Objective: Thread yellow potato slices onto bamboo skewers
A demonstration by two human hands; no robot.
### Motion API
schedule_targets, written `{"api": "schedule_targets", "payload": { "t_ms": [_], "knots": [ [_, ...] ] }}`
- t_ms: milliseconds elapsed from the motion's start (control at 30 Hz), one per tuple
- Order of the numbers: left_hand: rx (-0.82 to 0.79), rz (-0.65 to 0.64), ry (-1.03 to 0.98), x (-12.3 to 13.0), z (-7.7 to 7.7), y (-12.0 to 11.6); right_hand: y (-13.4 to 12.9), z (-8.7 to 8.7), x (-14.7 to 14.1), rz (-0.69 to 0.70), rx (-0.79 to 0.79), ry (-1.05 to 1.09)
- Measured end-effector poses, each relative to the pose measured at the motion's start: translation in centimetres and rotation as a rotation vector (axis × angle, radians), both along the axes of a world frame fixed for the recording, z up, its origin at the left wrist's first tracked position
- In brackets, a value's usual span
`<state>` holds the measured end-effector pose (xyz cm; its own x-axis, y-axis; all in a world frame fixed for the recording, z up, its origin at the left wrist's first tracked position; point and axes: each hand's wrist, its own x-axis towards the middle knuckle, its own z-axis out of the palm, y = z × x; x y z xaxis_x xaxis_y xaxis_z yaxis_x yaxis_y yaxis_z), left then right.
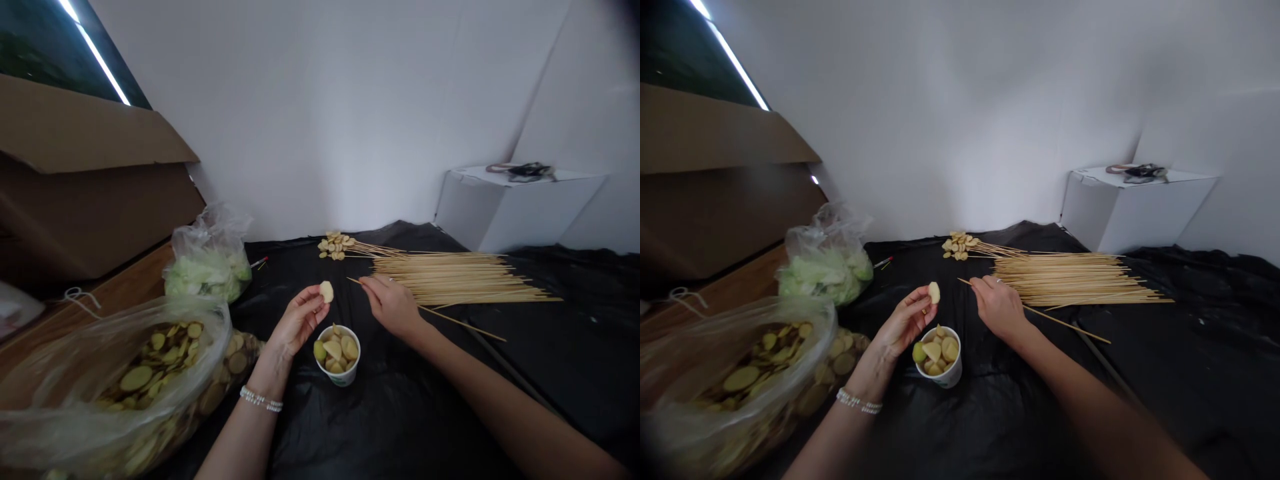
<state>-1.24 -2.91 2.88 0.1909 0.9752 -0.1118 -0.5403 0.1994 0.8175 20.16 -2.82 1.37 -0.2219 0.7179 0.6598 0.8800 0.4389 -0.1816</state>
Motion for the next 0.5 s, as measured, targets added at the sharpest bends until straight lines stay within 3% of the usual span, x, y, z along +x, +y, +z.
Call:
{"api": "schedule_targets", "payload": {
  "t_ms": [200,333,500],
  "knots": [
    [-0.078,-0.042,-0.137,-0.2,-0.5,0.2,-0.5,0.0,-0.4,0.095,0.114,-0.092],
    [-0.141,0.02,-0.133,0.0,-0.8,0.5,-1.1,0.0,-0.8,0.102,0.115,-0.259],
    [-0.184,0.088,-0.105,0.5,-1.4,0.8,-1.4,-0.1,-1.1,0.089,0.124,-0.268]
  ]
}}
